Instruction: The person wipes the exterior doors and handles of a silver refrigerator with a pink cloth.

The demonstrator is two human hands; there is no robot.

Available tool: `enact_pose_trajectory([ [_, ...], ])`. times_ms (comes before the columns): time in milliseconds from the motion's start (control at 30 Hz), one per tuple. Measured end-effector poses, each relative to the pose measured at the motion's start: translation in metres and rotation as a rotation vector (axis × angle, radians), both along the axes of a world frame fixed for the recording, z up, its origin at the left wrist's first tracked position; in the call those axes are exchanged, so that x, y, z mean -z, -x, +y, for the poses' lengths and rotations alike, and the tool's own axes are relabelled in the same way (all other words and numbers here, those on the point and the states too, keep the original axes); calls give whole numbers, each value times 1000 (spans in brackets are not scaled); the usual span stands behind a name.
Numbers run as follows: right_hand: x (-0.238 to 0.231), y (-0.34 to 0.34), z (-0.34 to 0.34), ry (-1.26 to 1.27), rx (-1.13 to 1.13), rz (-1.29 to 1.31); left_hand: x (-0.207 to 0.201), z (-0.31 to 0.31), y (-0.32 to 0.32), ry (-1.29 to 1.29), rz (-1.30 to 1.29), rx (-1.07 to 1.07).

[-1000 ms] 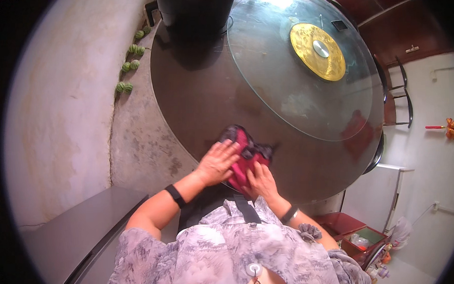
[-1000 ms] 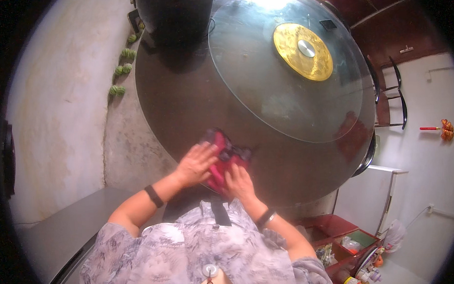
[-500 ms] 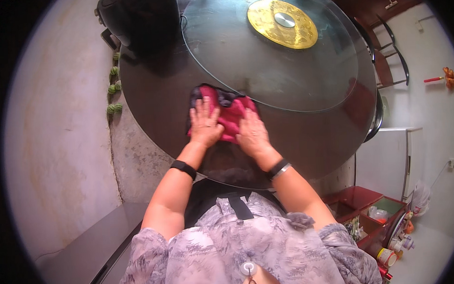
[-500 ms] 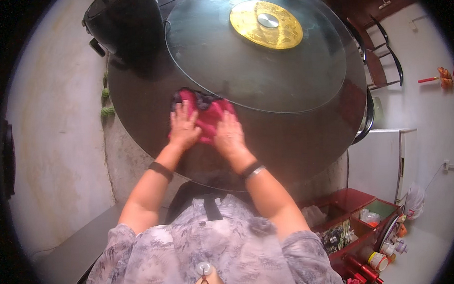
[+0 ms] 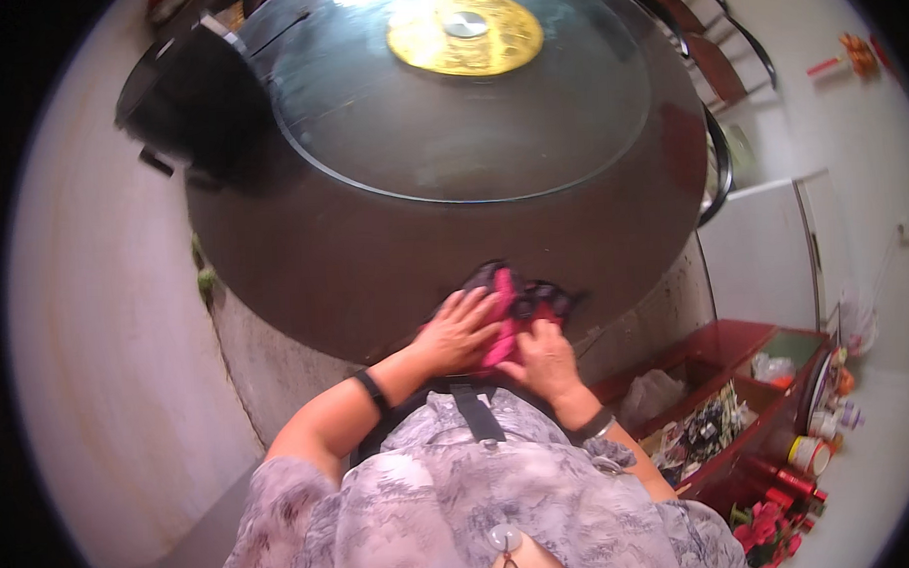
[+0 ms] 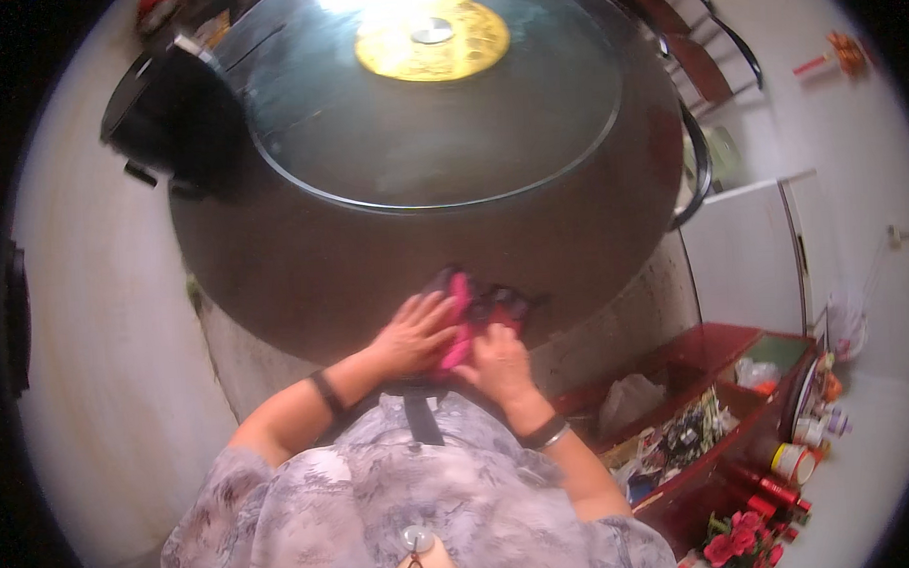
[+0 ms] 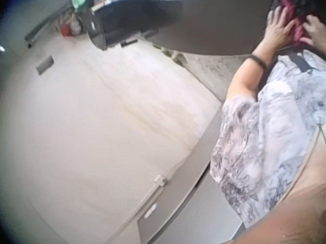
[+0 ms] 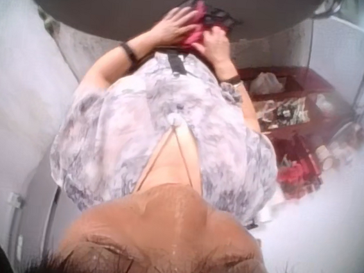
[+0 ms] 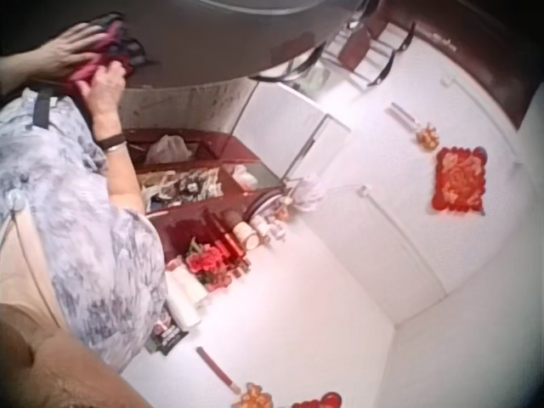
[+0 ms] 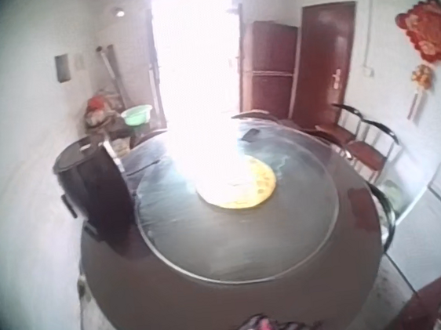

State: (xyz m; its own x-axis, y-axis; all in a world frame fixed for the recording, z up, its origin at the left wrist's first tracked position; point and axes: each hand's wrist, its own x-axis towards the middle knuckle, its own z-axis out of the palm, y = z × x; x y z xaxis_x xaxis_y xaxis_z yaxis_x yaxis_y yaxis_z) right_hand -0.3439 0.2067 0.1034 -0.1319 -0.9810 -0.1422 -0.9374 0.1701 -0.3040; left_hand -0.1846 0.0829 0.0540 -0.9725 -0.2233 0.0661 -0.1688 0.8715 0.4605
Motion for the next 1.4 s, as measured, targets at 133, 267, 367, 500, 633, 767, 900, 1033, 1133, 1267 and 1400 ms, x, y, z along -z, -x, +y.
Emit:
enact_pose_trajectory([
  [133,15,-16,-17,113,-228,-137,-21,-24,-67,22,-205,-46],
  [267,31,-12,-34,259,-191,-75,-24,-37,-73,64,-300,-212],
  [367,49,18,-37,289,-75,106,-20,-42,-24,97,-262,-262],
  [500,58,91,-29,209,133,392,-5,-38,80,129,-208,-230],
  [633,56,158,-12,123,430,284,-2,-20,174,54,-177,-122],
  [767,63,159,12,191,550,171,-2,2,194,119,-220,-23],
  [900,51,109,26,74,749,79,9,5,160,153,-34,112],
  [1033,58,55,41,179,839,-70,7,11,123,127,-74,204],
  [1133,60,9,39,115,936,-130,12,6,88,145,-20,245],
  [1267,49,-51,21,-22,1037,-173,12,-12,31,121,109,278],
  [1400,27,-126,-11,-203,1096,-246,5,-38,-40,61,61,286],
])
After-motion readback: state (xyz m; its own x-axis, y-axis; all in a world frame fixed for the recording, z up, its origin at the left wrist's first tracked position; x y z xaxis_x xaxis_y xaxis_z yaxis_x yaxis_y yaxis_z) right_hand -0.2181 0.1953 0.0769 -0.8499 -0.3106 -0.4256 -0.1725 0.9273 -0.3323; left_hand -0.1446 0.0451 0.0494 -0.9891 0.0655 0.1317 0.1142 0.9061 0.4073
